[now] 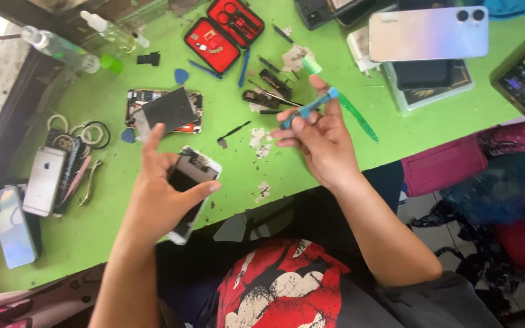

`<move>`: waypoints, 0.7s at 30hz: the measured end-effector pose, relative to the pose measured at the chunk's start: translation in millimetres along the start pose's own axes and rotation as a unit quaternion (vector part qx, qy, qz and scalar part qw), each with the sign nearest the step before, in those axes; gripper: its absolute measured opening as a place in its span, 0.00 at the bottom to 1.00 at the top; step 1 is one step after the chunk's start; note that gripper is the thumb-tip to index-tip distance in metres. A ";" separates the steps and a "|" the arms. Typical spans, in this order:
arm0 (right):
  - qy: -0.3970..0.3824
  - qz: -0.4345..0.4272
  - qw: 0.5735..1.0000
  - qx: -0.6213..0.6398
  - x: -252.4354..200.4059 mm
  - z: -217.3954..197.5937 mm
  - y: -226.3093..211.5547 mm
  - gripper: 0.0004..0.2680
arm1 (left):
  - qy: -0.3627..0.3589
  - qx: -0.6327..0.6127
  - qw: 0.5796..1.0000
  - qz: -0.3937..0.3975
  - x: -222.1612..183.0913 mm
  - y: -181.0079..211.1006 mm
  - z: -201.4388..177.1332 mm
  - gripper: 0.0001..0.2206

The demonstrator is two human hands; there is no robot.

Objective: Disassembling a mobile phone by removing internal screws and separating the screen from the frame.

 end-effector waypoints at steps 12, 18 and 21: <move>0.046 -0.041 0.995 -0.080 -8.0 -6.3 -2.1 0.30 | 0.025 0.006 0.997 0.069 17.5 -18.7 19.7 0.46; 0.023 -0.063 0.991 -0.117 -12.4 -0.5 -7.0 0.32 | 0.240 0.106 0.863 0.431 9.5 2.1 31.5 0.29; 0.043 -0.064 0.991 -0.113 -14.1 -2.8 -6.5 0.31 | 0.256 0.166 0.835 0.458 2.4 12.7 36.7 0.22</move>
Point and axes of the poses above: each hand's wrist, its own x-axis towards the middle knuckle, its own z-axis out of the palm, y = z × x, the point moved 9 cm from there along x, towards the middle knuckle, and after that the axes turned 4 degrees about x, right-handed, at the moved point
